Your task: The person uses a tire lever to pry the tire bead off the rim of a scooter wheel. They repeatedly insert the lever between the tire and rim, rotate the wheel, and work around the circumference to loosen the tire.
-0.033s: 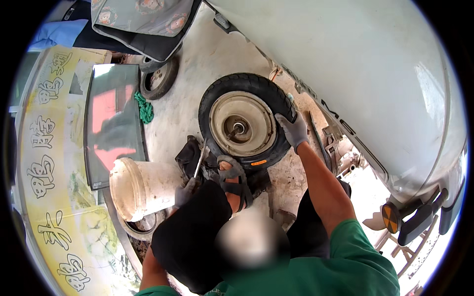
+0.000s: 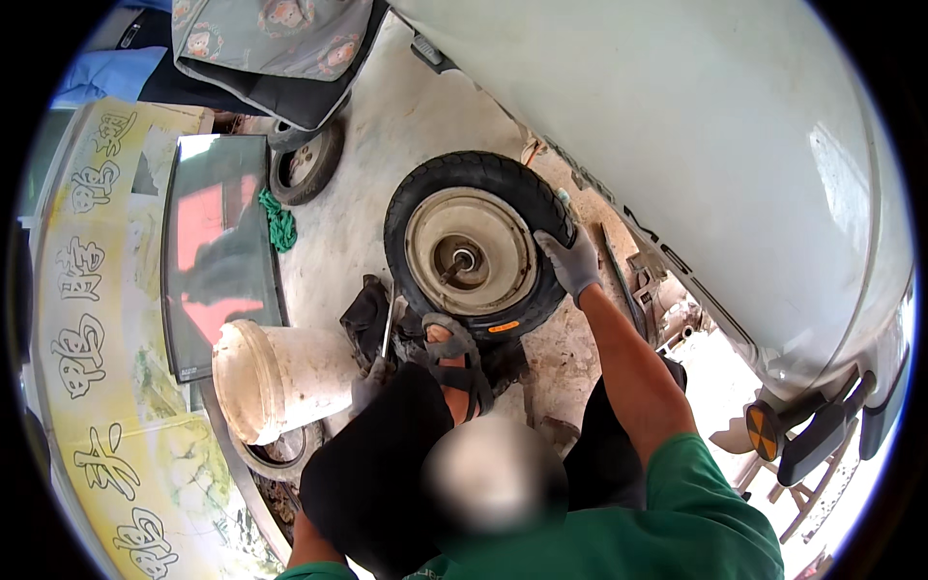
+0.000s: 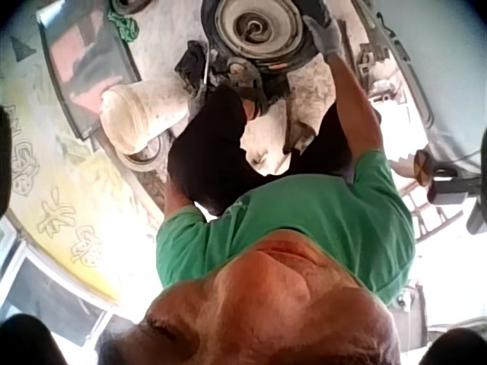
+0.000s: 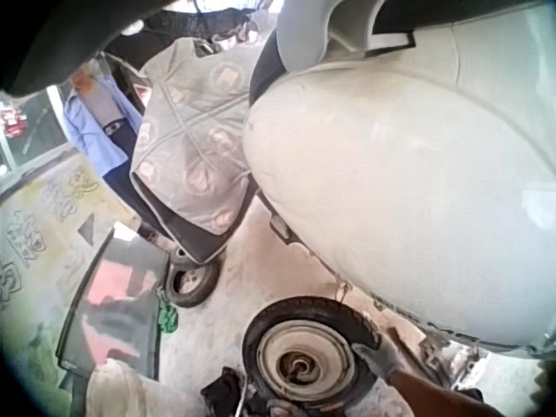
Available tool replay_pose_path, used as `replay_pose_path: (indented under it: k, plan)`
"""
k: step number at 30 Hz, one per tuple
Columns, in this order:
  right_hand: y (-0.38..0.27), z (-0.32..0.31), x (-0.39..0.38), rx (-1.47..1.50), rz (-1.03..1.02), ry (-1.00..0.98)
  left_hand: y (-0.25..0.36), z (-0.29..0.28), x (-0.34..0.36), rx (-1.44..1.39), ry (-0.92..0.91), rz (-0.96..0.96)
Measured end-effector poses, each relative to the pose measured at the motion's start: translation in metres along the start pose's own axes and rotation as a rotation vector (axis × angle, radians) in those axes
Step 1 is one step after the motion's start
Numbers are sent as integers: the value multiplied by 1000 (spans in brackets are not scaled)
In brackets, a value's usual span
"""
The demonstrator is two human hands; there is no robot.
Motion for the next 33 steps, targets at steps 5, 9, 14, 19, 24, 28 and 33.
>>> replay_pose_path:
  k: [5, 9, 14, 19, 24, 28, 33]
  plan:
    - [4, -4, 2, 69, 15, 7, -77, 10, 40, -10, -17, 60]
    - [32, -15, 14, -23, -78, 98, -63, 18, 56, 284, -86, 124]
    - [-15, -14, -1, -206, -22, 40, 78, 55, 68, 497, -1, 528]
    - [-44, 0, 30, -346, -40, -42, 237, 122, 130, 619, -117, 1154]
    - [-73, 10, 62, -461, -66, -139, 319, 216, 155, 870, -483, 1111]
    - [-62, 12, 73, -470, -110, -182, 330, 246, 178, 983, -705, 944]
    - [-84, 19, 61, -550, -38, -155, 331, 249, 195, 884, -891, 745]
Point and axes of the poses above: each hand's wrist, its own x-axis towards the middle knuckle, its own z-axis out of the palm, y = z × x, the point moved 1 cm from there along x, towards the middle knuckle, and after that the axes turned 3 degrees about y, right-handed, at the moved point
